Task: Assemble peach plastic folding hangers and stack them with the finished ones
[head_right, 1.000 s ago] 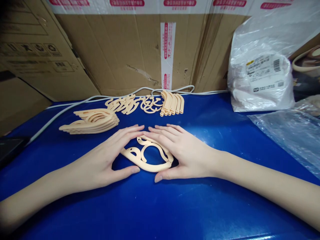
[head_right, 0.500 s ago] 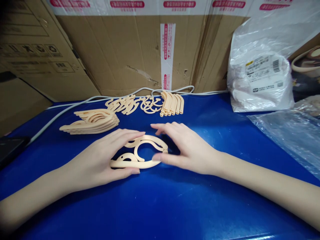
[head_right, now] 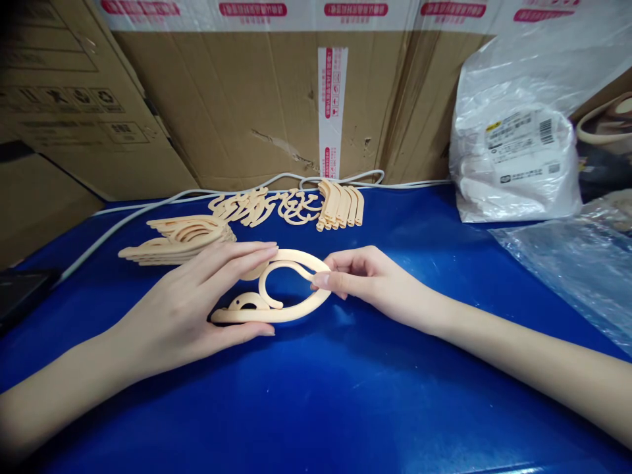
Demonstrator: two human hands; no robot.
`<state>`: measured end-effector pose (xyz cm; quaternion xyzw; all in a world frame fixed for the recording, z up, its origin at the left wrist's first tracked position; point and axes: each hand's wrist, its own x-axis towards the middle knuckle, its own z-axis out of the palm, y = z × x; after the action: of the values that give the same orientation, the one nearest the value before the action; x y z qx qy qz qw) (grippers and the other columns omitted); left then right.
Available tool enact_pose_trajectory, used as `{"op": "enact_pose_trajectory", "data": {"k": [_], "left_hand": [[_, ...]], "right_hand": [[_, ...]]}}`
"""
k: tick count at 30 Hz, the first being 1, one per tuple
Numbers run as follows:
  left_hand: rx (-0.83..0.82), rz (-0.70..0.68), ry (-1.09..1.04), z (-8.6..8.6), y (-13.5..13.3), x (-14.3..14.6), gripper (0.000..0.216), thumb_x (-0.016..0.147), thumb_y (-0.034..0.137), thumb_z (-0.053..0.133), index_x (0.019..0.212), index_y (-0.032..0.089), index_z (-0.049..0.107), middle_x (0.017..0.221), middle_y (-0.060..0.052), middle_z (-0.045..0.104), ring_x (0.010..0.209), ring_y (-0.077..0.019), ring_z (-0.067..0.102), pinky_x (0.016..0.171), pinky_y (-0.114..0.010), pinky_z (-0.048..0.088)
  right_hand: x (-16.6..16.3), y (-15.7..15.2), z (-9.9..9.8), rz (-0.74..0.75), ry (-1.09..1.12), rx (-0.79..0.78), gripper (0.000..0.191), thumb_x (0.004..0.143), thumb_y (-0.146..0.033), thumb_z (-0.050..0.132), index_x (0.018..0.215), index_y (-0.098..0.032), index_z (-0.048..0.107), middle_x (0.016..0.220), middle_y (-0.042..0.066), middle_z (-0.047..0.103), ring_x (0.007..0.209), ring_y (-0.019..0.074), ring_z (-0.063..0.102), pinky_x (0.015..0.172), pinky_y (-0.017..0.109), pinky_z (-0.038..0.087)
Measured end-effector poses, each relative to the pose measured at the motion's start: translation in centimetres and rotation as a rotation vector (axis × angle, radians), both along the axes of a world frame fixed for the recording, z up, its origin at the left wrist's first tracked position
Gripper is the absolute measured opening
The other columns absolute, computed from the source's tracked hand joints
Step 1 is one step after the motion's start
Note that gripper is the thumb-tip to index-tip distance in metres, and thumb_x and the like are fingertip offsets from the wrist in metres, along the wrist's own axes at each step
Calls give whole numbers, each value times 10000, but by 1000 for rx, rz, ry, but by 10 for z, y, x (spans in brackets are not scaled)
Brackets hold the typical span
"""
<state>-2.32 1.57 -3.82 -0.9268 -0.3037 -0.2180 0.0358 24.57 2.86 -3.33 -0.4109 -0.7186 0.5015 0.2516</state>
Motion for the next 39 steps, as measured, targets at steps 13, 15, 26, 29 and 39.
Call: {"op": "enact_pose_trajectory", "data": {"k": [13,15,26,29,39], "left_hand": [[-20,212,59,41,14,-31,609,948,507,537,1485,255,397,1454,-76,504,1269,-318,541,1098,-465,445],[-47,306,79,51,22,-47,619,937,551,533,1451,216,448,1376,-73,543,1156,-298,605,1030,-429,488],[-253,569,60,57,49,-90,893,728,866,524,1292,181,617,1216,-74,708,1060,-322,660,974,-467,513],[-306,589,55,55,49,-90,876,745,835,543,1319,176,605,1264,-69,700,1106,-324,650,1006,-474,504],[-385,618,43,51,55,-100,987,689,886,569,1375,177,588,1364,-72,660,1175,-345,637,1080,-558,443]], "right_hand": [[16,11,-10,56,-272,629,377,980,-464,560,1246,-209,637,1231,87,687,1138,235,628,970,402,491],[17,13,-13,140,-394,754,474,977,-473,565,1358,-191,581,1370,125,624,1256,263,576,1050,464,449],[15,11,-20,243,-534,817,593,956,-539,565,1437,-194,546,1536,180,476,1386,340,484,1090,594,422],[15,10,-20,252,-557,821,602,970,-544,536,1444,-173,535,1543,182,467,1394,335,475,1097,586,418],[16,10,-22,255,-577,829,616,978,-566,506,1456,-178,518,1556,167,452,1408,324,456,1118,562,400]]}}
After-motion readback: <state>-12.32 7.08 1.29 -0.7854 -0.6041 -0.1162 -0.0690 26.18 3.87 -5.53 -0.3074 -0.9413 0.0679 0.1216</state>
